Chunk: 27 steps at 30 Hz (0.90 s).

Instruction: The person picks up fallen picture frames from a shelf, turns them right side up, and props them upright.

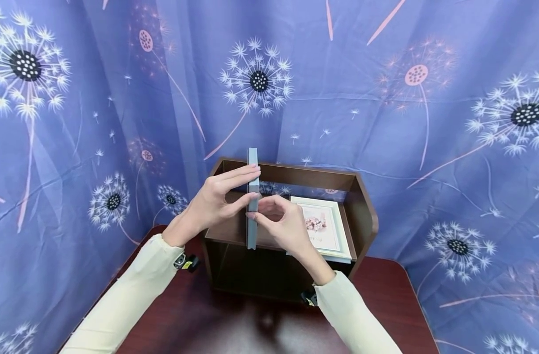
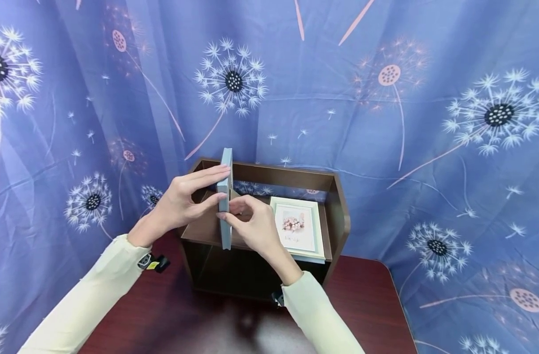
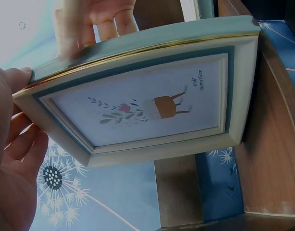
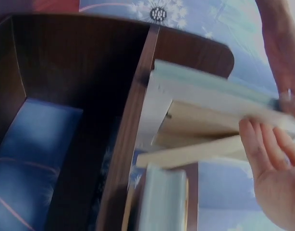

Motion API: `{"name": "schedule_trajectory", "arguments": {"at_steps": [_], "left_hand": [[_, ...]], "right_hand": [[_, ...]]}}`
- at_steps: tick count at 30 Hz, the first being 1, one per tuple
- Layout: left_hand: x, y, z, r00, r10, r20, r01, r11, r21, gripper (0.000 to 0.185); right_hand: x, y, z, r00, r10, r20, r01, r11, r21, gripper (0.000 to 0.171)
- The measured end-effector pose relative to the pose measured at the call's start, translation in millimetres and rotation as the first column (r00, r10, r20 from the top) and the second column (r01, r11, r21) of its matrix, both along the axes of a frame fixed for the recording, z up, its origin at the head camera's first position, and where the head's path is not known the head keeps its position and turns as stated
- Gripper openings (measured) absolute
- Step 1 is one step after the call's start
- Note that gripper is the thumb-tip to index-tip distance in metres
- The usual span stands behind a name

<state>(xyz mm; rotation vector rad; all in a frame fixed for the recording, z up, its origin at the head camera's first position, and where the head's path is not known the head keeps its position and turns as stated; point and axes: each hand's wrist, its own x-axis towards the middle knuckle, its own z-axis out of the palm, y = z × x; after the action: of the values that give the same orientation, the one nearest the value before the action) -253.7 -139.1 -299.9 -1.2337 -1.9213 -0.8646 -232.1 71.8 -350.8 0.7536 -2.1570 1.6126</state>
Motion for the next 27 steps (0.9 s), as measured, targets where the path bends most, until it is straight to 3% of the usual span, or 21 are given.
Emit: {"name": "schedule_trajectory", "arguments": {"at_steps": [6,9,15,18,27], "left_hand": [[1.4,0.4,-1.0,1.0,0.012,-0.003,-0.012,1.0,0.003,0.05],[1.6,0.0,-0.8,1.0,0.024,-0.011,-0.024,1.0,0.001,0.051],[-0.6,4.6,-1.1,1.0,0.015,-0.02,-0.015,1.0,-0.008,0.049],[-2.4,10.1,-0.7,0.999,-0.005,-0.035,0.005,1.0,-0.016,0.049],[-5.5,25.3,3.7,0.997,-0.032,-0.076,0.029,0.999,-0.043,0.046]], "right_hand": [[-8.3,13.1,2.1,0.988,-0.133,-0.082,0.138,0.989,0.059,0.016],[-16.8,14.7,0.7,0.981,-0.13,-0.143,0.152,0.976,0.155,0.019],[-27.3,9.1,-7.0,0.952,-0.137,-0.275,0.237,0.896,0.375,0.033],[-28.9,6.4,-9.5,0.936,-0.165,-0.311,0.285,0.874,0.393,0.029],[-31.5,4.7,-15.1,0.909,-0.235,-0.345,0.357,0.865,0.353,0.017]]}}
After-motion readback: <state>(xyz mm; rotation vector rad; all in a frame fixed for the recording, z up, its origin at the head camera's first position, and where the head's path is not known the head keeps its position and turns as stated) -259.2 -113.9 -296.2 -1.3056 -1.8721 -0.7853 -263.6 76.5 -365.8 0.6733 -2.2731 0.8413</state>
